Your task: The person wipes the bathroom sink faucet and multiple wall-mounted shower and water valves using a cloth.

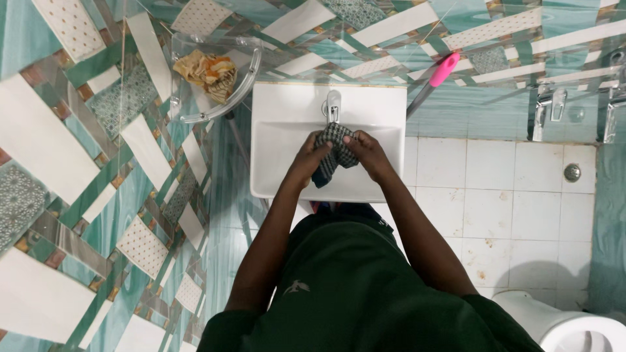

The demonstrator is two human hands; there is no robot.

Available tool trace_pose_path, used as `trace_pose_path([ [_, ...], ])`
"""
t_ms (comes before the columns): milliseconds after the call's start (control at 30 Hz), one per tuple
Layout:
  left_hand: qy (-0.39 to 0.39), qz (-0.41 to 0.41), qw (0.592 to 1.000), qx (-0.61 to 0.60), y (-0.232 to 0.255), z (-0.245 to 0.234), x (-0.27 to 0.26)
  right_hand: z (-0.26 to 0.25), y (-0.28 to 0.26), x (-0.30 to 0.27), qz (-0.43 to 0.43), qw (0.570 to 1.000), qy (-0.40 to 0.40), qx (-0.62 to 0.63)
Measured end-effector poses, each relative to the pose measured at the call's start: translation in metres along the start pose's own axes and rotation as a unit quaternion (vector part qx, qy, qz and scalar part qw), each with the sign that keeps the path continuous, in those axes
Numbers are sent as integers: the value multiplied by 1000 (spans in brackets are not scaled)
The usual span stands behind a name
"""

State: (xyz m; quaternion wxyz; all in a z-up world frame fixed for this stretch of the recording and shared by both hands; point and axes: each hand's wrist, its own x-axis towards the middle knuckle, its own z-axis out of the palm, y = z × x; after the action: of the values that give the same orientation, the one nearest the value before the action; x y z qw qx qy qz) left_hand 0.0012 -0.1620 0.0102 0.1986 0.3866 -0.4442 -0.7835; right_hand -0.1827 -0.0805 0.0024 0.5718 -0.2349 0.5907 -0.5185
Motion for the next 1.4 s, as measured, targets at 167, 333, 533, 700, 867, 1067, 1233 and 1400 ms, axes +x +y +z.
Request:
trace_pose_path([
  [167, 91, -53, 979, 176, 17, -2, -9, -24, -22, 8, 60, 994, 69, -58],
  [333, 191, 100, 936, 278, 14, -2, 29, -23, 9, 62, 22, 983, 143, -112],
  [533, 221, 289, 845, 392, -11, 4, 39, 16, 19, 46, -326, 860, 172, -352],
  [700, 149, 159, 903, 370, -16, 25, 44, 32, 20, 56, -54, 962, 99, -248],
  [867, 209, 254, 878, 349, -11, 19, 58, 16, 19, 74, -8, 997, 36, -72],
  [1067, 179, 138, 887, 403, -21, 19, 19, 20, 53, 45, 0, 1000, -4, 14],
  [1233, 191, 156, 854, 459, 0, 11, 58, 37, 35, 86, 27, 995, 59, -82],
  [1400, 195, 223, 853, 430, -9, 6, 46, 37, 44, 60, -144, 971, 85, -169],
])
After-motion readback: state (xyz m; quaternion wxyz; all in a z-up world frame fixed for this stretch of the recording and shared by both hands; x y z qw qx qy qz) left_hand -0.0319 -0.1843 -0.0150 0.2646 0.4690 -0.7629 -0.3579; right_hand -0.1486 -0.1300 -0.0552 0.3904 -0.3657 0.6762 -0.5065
